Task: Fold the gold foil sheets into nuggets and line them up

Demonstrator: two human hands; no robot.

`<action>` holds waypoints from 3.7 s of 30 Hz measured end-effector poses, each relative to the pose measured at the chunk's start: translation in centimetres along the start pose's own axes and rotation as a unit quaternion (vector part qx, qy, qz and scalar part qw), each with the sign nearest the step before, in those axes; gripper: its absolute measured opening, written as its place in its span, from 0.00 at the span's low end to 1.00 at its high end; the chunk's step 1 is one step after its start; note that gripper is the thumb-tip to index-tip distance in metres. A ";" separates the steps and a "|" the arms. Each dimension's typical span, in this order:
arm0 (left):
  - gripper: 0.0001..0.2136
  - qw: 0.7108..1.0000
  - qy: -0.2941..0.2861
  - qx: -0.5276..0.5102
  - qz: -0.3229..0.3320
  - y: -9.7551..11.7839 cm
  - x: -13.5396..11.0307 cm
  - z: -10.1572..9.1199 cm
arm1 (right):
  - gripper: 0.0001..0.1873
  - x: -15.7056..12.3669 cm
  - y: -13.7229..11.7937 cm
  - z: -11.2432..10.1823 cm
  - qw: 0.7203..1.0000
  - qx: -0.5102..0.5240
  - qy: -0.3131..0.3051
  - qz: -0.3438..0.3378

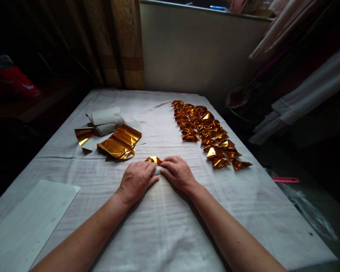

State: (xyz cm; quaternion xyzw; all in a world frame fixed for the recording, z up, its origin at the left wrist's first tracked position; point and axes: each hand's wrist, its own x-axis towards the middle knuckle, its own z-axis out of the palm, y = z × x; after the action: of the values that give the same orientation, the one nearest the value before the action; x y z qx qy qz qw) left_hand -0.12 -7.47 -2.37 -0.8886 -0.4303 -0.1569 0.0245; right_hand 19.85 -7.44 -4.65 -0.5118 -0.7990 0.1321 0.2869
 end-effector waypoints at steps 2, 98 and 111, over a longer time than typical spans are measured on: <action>0.12 1.000 0.004 0.004 -0.003 -0.1 0.1 0.1 | 0.07 0.2 0.0 0.1 1.000 0.006 0.009 0.012; 0.06 0.997 0.028 -0.015 0.070 -4.0 -2.1 -1.3 | 0.09 -0.3 -1.8 -0.6 0.998 -0.034 -0.015 -0.058; 0.09 0.995 0.075 -0.009 0.067 -3.7 -2.4 -0.1 | 0.07 -0.3 -2.1 -0.6 0.994 -0.055 -0.024 -0.086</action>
State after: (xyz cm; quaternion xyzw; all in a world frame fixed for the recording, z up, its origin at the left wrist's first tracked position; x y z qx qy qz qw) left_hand -4.39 -6.97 -3.29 -0.9015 -0.3649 -0.2251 0.0592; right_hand 18.77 -8.65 -3.19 -0.4525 -0.8528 0.0752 0.2497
